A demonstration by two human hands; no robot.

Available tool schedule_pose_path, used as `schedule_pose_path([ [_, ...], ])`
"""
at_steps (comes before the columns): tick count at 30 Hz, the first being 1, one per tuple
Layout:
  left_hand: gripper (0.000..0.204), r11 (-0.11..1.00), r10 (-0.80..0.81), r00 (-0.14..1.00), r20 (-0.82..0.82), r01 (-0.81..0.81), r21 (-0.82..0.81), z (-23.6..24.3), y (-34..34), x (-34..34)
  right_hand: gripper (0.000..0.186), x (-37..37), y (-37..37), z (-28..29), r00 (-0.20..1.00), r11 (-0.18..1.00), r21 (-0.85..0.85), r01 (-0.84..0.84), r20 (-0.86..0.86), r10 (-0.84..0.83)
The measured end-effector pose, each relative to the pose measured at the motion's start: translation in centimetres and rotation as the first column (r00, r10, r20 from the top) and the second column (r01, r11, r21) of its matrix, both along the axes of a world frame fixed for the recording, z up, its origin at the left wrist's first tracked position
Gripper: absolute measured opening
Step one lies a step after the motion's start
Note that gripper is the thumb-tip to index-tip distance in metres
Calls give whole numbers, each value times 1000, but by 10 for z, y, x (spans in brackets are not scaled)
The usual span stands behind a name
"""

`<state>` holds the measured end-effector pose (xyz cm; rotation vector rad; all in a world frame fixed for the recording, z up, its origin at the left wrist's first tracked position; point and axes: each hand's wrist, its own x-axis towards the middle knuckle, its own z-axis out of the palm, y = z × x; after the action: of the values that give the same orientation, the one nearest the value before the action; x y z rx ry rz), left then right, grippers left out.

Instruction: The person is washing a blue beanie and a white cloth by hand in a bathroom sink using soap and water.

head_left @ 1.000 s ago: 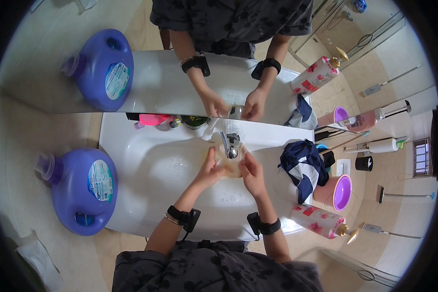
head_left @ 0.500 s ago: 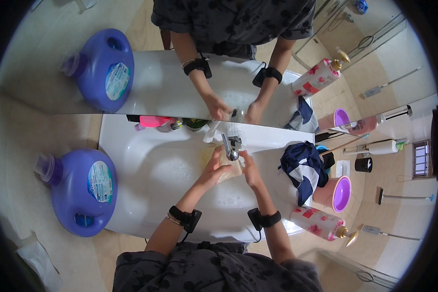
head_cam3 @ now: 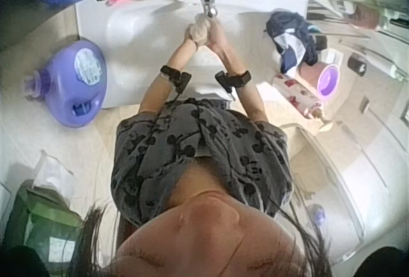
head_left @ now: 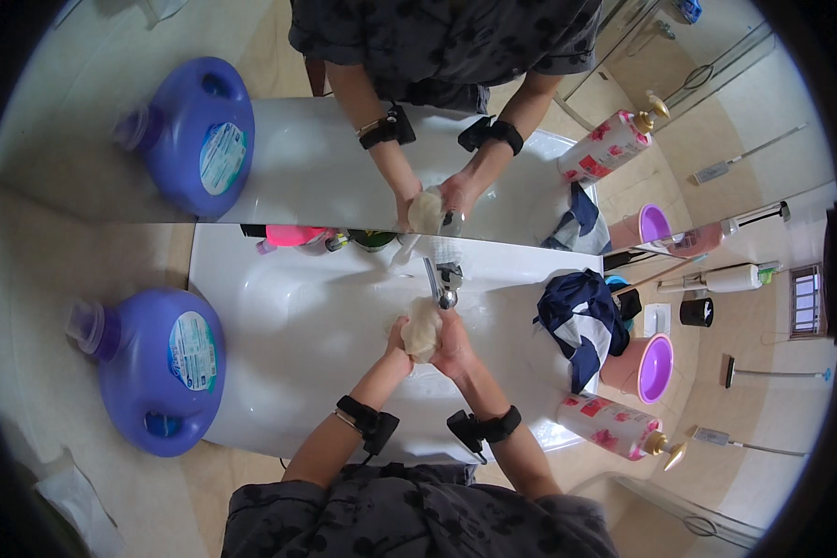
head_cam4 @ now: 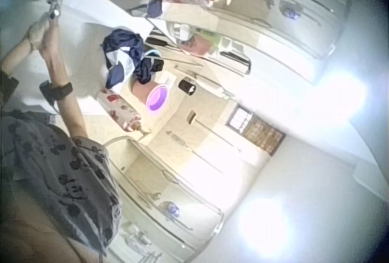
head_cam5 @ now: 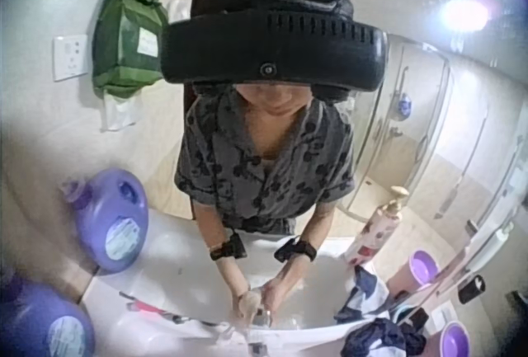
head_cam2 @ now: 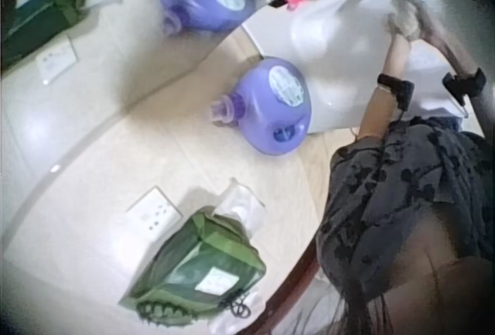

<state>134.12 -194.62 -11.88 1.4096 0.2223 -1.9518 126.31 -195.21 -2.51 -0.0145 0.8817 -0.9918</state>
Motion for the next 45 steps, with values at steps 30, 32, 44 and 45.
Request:
schedule_pose_path([
  [30, 38, 996, 77, 982, -174, -84, -38, 9, 1, 9, 27, -14, 3, -19, 985, 991, -130, 15, -166, -37],
  [32, 39, 997, 42, 985, -167, -52, -57, 26, -2, 6, 31, -16, 8, -33, 881, 969, -242, -55, -468, -67],
  [44, 25, 990, 137, 971, -198, -137, 11, 16, 3, -8, 17, 18, 27, -53, 280, 858, -428, -283, -893, -353],
  [45, 25, 990, 139, 971, -195, -140, 10, 9, 6, -4, 17, 19, 28, -56, 285, 857, -429, -284, -892, -352],
])
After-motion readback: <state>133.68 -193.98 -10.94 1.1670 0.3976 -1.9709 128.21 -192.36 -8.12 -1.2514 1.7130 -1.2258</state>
